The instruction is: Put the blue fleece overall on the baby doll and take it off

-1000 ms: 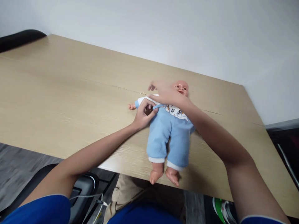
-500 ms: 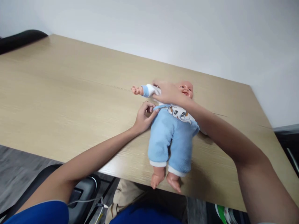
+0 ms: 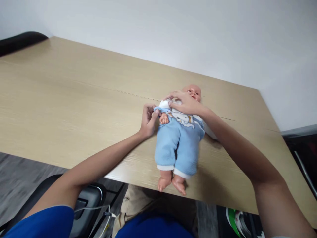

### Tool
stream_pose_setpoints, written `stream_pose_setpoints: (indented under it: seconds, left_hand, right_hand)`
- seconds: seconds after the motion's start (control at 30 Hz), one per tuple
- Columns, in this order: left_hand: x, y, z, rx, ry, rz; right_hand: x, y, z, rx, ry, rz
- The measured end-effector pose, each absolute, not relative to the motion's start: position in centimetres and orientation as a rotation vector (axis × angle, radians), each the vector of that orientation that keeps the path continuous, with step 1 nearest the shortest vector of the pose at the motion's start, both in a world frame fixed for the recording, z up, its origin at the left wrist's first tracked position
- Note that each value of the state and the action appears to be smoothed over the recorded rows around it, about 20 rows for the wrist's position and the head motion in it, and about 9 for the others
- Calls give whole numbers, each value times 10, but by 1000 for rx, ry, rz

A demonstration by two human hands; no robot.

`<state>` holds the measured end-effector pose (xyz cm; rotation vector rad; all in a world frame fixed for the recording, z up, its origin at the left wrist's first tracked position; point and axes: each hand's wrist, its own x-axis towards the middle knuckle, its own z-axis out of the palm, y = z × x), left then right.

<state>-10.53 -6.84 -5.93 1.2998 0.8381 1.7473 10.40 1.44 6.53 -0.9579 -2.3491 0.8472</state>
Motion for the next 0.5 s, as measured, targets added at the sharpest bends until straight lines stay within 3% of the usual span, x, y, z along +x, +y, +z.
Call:
stream_pose_setpoints:
  seconds: [0.13,0.3,0.5]
  left_hand:
    - [-108,-55,-63,1170,905,1716]
    - [-114,-46,-65,965,813,1494]
    - [-109,-33,-51,690,928,1341]
  right_hand:
    - [115,-21,78,-1165,-2400,783]
    - [120,-36,53,-1230,-2378,569]
    - [121,-27,18,-1125,-2067,732]
